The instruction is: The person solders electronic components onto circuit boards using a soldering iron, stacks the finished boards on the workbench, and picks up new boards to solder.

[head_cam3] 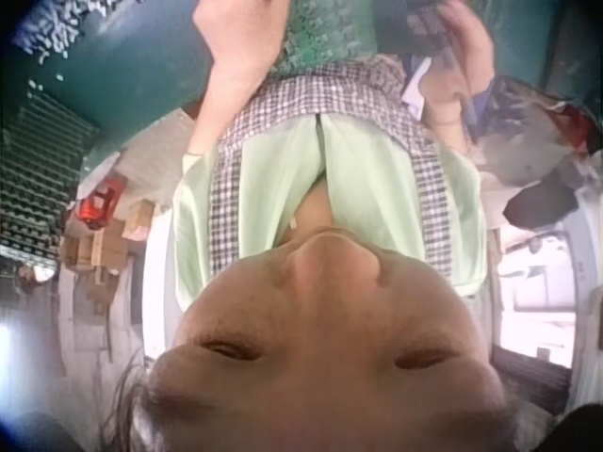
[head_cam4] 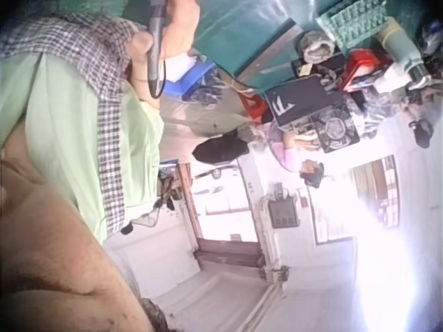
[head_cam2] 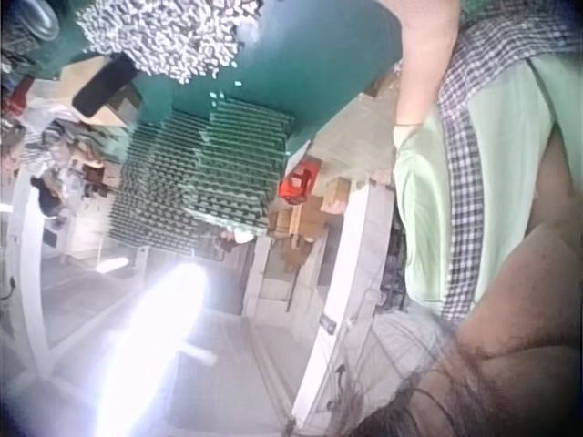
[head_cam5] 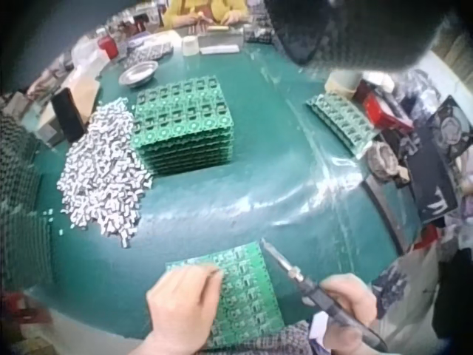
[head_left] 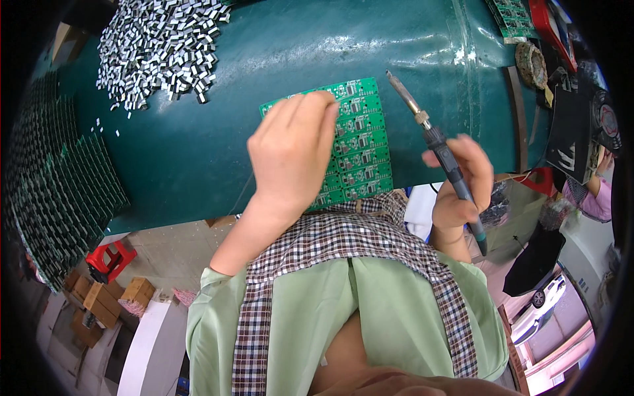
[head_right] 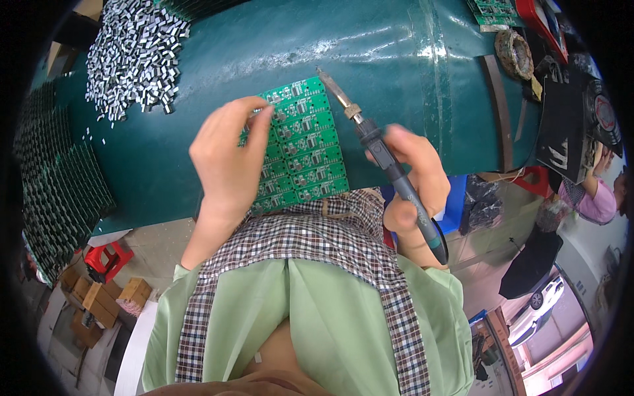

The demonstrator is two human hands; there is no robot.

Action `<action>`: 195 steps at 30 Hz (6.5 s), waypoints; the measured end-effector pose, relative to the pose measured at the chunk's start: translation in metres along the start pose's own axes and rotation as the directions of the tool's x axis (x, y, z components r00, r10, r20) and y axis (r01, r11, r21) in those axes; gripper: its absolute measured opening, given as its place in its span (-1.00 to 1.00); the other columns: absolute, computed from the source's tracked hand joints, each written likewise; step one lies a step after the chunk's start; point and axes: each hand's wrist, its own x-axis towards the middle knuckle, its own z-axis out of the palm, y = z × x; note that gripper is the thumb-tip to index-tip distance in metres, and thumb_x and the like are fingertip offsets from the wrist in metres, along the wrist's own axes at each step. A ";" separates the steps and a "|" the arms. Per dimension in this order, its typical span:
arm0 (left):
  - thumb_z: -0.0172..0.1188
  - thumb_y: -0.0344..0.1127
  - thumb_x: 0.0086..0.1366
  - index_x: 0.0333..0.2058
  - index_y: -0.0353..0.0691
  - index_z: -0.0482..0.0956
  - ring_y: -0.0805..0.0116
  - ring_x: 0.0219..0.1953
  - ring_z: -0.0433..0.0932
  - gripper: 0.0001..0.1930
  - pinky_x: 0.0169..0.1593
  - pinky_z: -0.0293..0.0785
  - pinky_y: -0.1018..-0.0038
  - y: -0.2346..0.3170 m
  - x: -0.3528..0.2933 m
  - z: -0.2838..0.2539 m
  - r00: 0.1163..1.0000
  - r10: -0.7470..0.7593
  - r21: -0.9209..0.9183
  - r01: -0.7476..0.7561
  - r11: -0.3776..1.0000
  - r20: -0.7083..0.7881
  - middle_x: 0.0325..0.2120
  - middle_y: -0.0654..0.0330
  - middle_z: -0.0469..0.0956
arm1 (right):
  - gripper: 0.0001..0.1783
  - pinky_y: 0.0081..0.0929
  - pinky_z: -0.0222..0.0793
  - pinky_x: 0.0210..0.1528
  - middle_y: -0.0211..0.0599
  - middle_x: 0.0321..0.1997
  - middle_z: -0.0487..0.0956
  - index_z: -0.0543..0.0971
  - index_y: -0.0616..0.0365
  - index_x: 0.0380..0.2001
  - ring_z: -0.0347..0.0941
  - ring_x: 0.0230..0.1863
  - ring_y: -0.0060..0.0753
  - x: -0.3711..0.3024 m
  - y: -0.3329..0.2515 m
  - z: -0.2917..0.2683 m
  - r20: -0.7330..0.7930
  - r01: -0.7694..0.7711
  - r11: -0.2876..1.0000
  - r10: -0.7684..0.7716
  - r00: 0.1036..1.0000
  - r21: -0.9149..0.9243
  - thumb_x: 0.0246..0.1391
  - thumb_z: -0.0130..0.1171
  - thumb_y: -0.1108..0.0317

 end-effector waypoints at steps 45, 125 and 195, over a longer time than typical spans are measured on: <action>0.18 -0.55 0.10 -0.37 -0.28 0.49 0.29 -0.52 0.44 -0.89 -0.46 0.35 0.44 0.004 0.005 0.023 0.983 -0.139 -0.082 0.150 0.985 0.124 -0.39 0.16 0.46 | -0.82 -0.50 0.44 -0.37 -0.12 -0.43 0.60 0.59 0.31 -0.35 0.56 -0.42 -0.27 0.018 0.002 0.004 0.229 -0.041 0.967 0.101 0.968 -0.251 -0.13 0.24 0.57; 0.23 -0.55 0.08 -0.41 -0.29 0.50 0.30 -0.50 0.51 -0.90 -0.46 0.38 0.46 0.015 -0.028 0.026 0.987 -0.033 -0.060 0.043 0.997 0.159 -0.46 0.17 0.44 | -0.84 -0.48 0.44 -0.53 -0.14 -0.54 0.58 0.60 0.32 -0.46 0.54 -0.57 -0.27 -0.006 0.000 -0.012 0.273 0.106 0.958 -0.031 0.962 -0.268 -0.23 0.20 0.53; 0.21 -0.59 0.06 -0.38 -0.28 0.50 0.39 -0.60 0.39 -0.86 -0.52 0.31 0.49 0.036 -0.073 0.018 0.978 -0.038 -0.128 0.065 0.990 0.207 -0.45 0.20 0.47 | -0.84 -0.50 0.36 -0.63 -0.24 -0.65 0.53 0.61 0.26 -0.51 0.49 -0.66 -0.31 -0.046 0.000 -0.032 0.267 0.275 0.937 -0.215 0.939 -0.216 -0.27 0.16 0.46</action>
